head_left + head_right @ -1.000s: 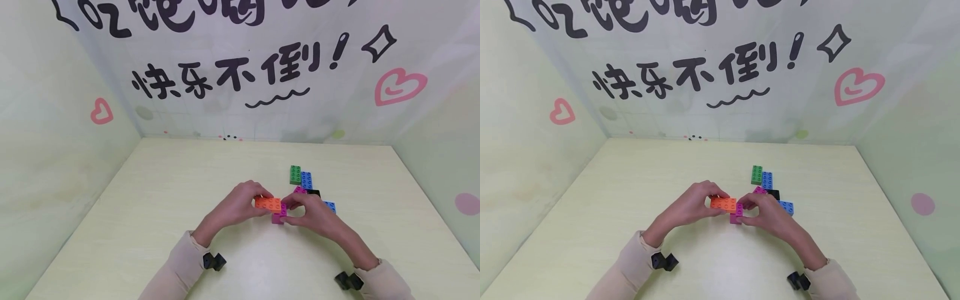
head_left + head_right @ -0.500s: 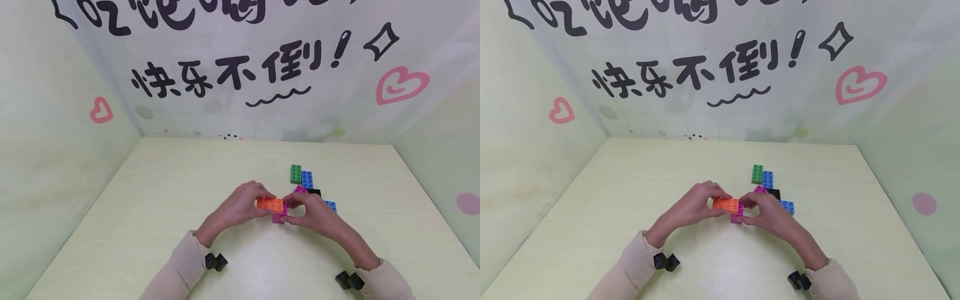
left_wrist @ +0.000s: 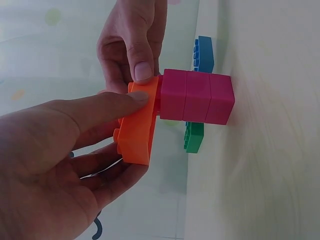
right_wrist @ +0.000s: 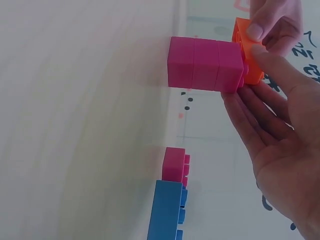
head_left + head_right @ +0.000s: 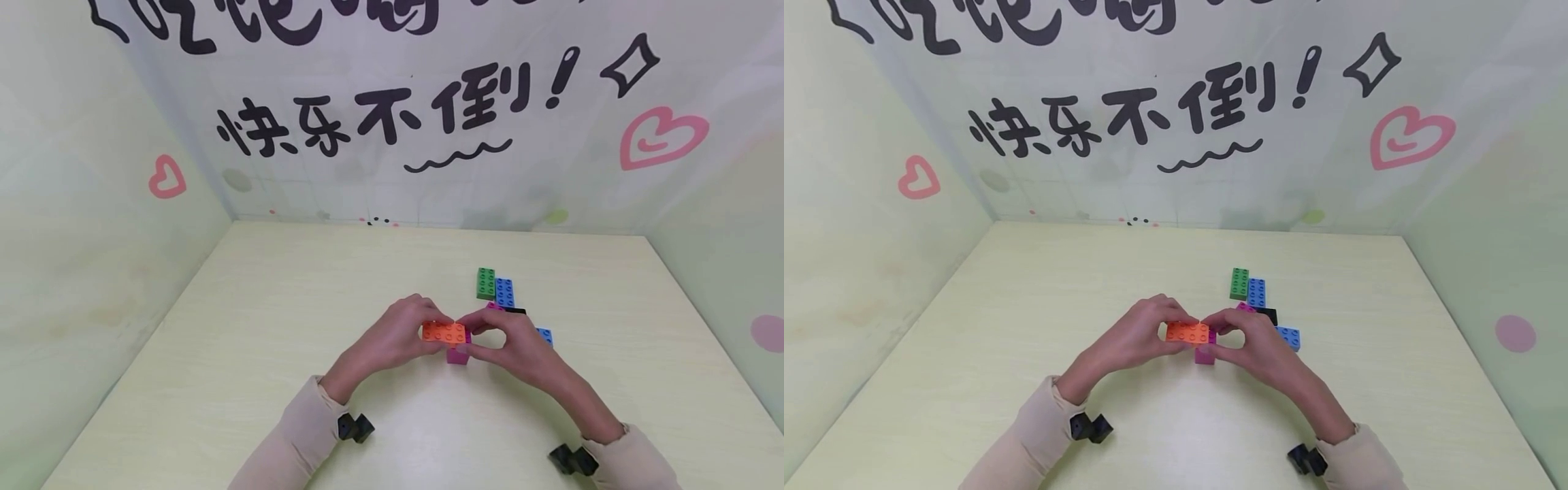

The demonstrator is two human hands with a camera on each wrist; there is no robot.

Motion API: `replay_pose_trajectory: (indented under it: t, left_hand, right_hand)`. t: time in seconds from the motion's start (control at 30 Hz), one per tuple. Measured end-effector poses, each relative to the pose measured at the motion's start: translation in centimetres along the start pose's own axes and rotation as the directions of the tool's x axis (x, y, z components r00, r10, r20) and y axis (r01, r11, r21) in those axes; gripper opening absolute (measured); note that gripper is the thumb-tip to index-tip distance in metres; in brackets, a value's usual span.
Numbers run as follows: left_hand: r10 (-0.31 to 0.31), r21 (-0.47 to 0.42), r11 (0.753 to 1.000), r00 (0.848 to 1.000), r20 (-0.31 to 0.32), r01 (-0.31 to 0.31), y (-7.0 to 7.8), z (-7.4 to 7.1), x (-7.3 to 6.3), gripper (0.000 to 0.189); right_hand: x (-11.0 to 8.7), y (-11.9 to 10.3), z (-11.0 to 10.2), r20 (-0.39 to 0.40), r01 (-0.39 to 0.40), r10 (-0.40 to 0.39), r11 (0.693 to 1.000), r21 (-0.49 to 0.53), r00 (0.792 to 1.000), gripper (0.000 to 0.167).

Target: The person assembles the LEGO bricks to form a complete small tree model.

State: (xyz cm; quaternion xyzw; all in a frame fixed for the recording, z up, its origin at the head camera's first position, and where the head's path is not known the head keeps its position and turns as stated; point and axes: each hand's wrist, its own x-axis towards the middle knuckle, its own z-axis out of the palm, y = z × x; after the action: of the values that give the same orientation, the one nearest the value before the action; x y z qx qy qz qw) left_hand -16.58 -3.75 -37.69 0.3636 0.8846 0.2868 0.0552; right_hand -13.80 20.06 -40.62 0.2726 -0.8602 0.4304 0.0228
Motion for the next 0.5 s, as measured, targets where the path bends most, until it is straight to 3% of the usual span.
replay_pose_trajectory:
  t: [0.5]
  left_hand:
    - [0.027, 0.015, 1.0, 1.0, -0.004, -0.027, 0.22, -0.04, 0.02, 0.038]
  right_hand:
    - [0.08, -0.19, -0.02, 0.001, -0.003, 0.003, 1.0, -0.024, 1.0, 0.039]
